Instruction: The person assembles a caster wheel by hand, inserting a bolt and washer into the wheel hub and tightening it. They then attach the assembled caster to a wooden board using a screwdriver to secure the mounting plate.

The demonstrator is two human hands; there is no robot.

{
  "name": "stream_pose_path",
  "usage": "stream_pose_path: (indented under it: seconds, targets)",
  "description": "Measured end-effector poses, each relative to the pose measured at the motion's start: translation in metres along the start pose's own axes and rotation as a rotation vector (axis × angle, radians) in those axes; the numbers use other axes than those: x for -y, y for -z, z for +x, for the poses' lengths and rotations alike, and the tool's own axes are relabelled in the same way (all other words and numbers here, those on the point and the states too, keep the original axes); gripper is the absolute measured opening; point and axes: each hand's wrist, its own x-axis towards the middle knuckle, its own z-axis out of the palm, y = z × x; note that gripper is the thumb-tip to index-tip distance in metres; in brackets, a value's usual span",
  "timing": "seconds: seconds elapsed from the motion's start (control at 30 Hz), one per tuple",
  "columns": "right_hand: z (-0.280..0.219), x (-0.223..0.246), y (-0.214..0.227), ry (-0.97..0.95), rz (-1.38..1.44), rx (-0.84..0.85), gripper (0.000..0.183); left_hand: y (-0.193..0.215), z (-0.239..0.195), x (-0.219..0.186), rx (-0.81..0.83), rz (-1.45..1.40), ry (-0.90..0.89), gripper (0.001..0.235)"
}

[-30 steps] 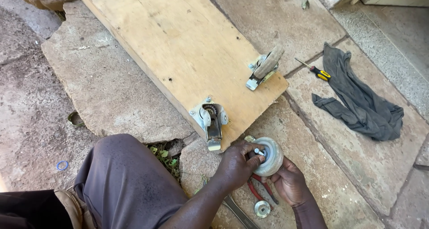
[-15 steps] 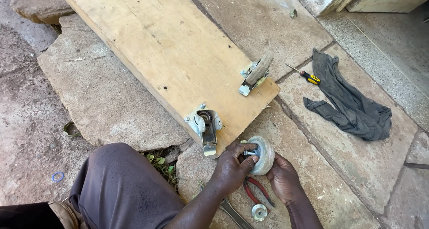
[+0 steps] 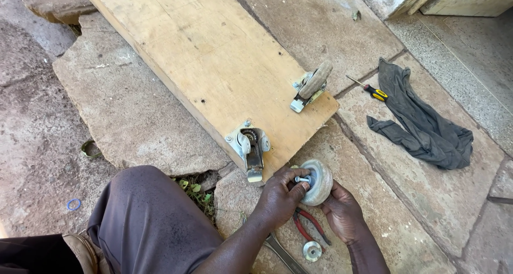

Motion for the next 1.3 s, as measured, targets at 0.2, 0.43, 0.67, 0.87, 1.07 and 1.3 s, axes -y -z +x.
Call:
stream_pose_path:
  seconds: [0.2, 0.43, 0.67, 0.87, 1.07, 1.3]
  targets:
    - [0.004, -0.001, 0.003, 0.016, 0.051, -0.009, 0.062, 0.003, -0.002, -0.014, 0.033, -0.066, 0.036, 0.033]
    - [0.010, -0.012, 0.015, 0.049, 0.053, 0.035, 0.058, 0.002, -0.002, -0.017, 0.009, -0.049, -0.005, 0.032]
    - [0.006, -0.016, 0.016, 0.084, 0.077, 0.056, 0.066, 0.004, -0.002, -0.019, 0.004, 0.059, -0.048, 0.031]
    - [0.010, -0.023, 0.039, 0.100, 0.051, 0.073, 0.057, 0.000, -0.001, -0.016, 0.047, 0.138, -0.057, 0.039]
    - [0.010, -0.028, 0.039, 0.104, 0.117, 0.057, 0.054, 0.000, -0.001, -0.017, 0.047, 0.158, -0.126, 0.040]
    - [-0.006, -0.011, -0.002, 0.019, 0.203, -0.095, 0.061, 0.003, 0.000, -0.016, 0.043, 0.145, -0.083, 0.039]
